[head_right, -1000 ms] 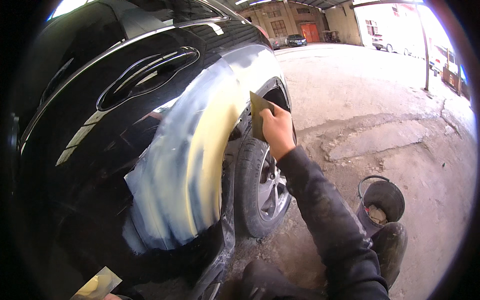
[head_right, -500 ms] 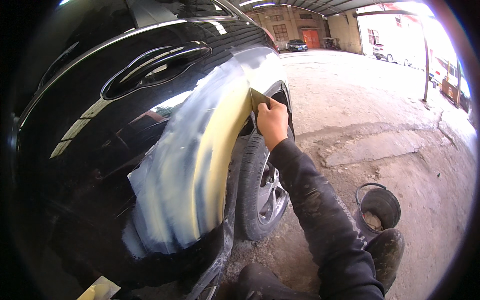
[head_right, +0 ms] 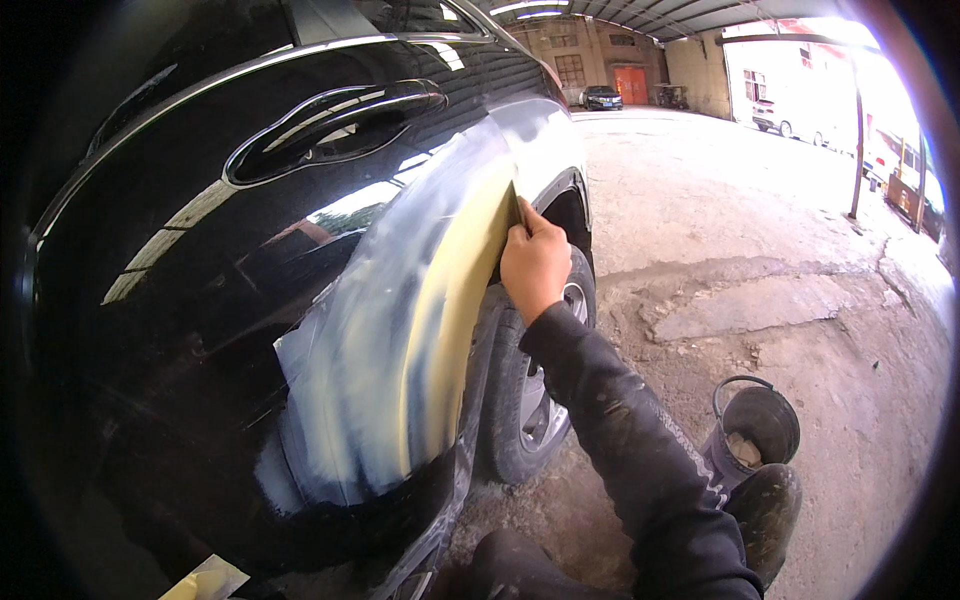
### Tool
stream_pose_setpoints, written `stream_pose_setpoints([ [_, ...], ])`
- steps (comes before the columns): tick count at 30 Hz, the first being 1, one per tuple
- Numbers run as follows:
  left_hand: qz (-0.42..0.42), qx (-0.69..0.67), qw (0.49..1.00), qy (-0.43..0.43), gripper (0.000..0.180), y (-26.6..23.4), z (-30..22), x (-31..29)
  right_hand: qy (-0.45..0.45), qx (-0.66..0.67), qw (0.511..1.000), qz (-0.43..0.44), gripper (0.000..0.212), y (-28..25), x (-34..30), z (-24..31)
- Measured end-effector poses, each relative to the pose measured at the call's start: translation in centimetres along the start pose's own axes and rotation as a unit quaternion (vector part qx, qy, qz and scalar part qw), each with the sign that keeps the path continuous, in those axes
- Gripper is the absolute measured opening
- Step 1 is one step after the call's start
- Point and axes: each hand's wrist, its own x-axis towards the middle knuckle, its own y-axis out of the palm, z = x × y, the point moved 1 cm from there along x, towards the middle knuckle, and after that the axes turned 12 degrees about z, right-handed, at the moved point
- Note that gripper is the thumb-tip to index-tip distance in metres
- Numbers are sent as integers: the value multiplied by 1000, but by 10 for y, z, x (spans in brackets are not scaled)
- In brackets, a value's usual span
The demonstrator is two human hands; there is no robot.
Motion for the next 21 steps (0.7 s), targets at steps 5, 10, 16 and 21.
stream_pose_setpoints([
  [5, 79, -76, 993, -48, 39, -8, 8, -13, -14, 190, 980, 63, 36, -32, 4, -11],
  [10, -25, -364, 908, -204, 41, -7, -1, -14, 10, 164, 985, 60, 38, -49, 34, -12],
  [16, 7, -255, 950, -181, 42, -10, -4, -22, -29, 193, 978, 74, 45, -30, 45, -4],
  [21, 36, -116, 987, -106, 43, -11, 2, -33, -19, 141, 988, 65, 46, -24, 53, 5],
])
